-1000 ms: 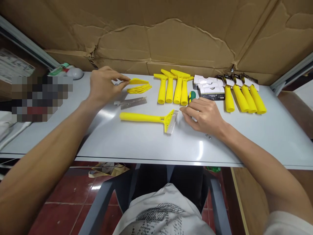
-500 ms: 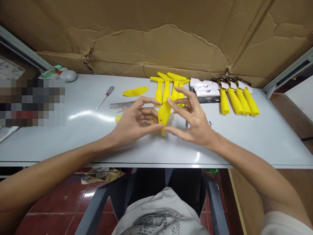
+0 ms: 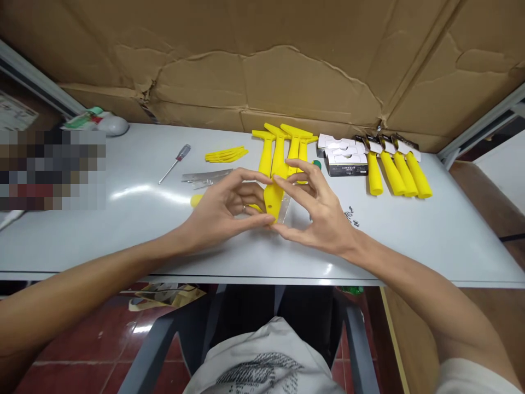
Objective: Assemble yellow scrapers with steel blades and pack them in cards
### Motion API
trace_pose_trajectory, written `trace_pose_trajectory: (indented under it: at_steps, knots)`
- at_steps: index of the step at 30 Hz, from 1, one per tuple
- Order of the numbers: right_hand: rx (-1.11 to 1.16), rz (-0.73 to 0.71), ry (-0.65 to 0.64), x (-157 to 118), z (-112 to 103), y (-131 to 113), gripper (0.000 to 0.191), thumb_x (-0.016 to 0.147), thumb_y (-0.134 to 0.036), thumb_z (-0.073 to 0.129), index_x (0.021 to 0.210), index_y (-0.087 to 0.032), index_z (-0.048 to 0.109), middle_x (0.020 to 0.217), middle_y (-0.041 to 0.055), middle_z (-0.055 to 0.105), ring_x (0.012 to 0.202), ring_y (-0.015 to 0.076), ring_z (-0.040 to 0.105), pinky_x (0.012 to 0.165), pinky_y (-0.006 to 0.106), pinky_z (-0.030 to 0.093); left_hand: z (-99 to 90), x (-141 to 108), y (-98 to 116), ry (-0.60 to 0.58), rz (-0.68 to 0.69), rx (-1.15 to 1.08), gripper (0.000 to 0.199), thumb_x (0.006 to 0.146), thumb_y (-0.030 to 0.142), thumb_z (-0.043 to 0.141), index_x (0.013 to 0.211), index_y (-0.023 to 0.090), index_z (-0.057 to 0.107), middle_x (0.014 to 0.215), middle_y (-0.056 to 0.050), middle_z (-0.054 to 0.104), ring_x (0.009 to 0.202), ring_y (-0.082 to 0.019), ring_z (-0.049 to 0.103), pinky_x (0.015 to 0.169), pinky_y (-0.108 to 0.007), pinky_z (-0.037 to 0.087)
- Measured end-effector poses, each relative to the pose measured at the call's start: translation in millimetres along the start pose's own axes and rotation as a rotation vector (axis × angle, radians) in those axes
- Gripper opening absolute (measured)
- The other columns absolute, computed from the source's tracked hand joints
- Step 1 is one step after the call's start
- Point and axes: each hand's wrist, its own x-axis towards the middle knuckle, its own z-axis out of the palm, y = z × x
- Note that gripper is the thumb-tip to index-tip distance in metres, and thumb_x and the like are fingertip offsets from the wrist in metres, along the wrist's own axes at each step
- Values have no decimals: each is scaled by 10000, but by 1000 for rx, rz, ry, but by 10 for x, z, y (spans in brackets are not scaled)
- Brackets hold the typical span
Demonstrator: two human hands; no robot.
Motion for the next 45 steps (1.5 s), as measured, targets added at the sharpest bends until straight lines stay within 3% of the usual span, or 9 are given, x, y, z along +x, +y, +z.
trace_pose_trajectory:
  at_steps: [2, 5, 7, 9, 12, 20, 24, 35, 45]
  knots:
    - [-27, -13, 17, 13, -37, 46, 631, 901, -368, 816, 1489, -321, 593, 1559, 167, 490, 1309, 347, 636, 1008, 538, 646, -33, 12, 5, 48, 78, 86, 513, 924, 327, 819, 1334, 254, 520, 1002, -9, 729, 907, -157, 767, 782, -262, 663]
    - [-75, 4, 48, 36, -111, 176, 538, 894, -372, 818, 1401, -298, 654, 1553, 170, 515, 1229, 348, 675, 1023, 564, 631, -158, 57, 2, 106, 335, 469, 362, 1001, 329, 735, 1326, 260, 590, 1183, -66, 735, 1091, -203, 718, 942, -374, 644]
    - [-78, 16, 56, 47, -145, 275, 516, 884, -363, 824, 1371, -280, 673, 1531, 173, 539, 1238, 350, 671, 1017, 551, 634, -252, 88, -20, -34, 454, 781, 293, 1022, 353, 707, 1299, 267, 662, 1269, -96, 724, 1202, -271, 642, 1061, -506, 575]
    - [-70, 28, 45, 49, -150, 347, 520, 868, -362, 836, 1356, -267, 681, 1517, 173, 553, 1311, 363, 637, 1013, 533, 636, -311, 105, -62, -191, 452, 989, 318, 1037, 388, 671, 1336, 281, 687, 1410, -135, 662, 1297, -338, 554, 1081, -579, 534]
    - [-66, 34, -4, 33, -110, 372, 535, 858, -375, 843, 1354, -259, 679, 1528, 174, 551, 1370, 366, 604, 1053, 540, 614, -309, 99, -144, -321, 414, 1117, 354, 1065, 420, 599, 1372, 272, 694, 1510, -176, 568, 1349, -381, 498, 1076, -604, 521]
    - [-149, 57, -243, -56, -8, 314, 508, 869, -472, 810, 1285, -201, 704, 1429, 214, 596, 1331, 382, 599, 1125, 644, 519, -290, 85, -286, -345, 386, 1019, 319, 1090, 416, 556, 1240, 243, 779, 1304, -147, 607, 1161, -251, 642, 977, -380, 586]
    - [-152, 99, -351, -69, 0, 309, 535, 864, -517, 799, 1280, -195, 709, 1418, 207, 593, 1304, 381, 592, 1111, 639, 526, -319, 95, -344, -295, 377, 927, 302, 1073, 420, 601, 1164, 219, 807, 1277, -147, 613, 1109, -239, 663, 926, -359, 591]
    - [-43, 121, -371, -92, 62, 282, 515, 869, -558, 805, 1231, -195, 760, 1424, 192, 571, 1260, 338, 667, 1086, 542, 594, -297, 115, -321, -255, 430, 830, 235, 1029, 399, 689, 1007, 185, 783, 1176, -110, 699, 1034, -217, 698, 911, -331, 566]
    - [42, 180, -389, -94, 106, 261, 492, 869, -575, 816, 1193, -207, 780, 1453, 191, 604, 1344, 357, 653, 1136, 570, 568, -299, 140, -361, -230, 299, 777, 235, 951, 347, 796, 1009, 155, 673, 1136, -86, 703, 1011, -229, 695, 895, -339, 555]
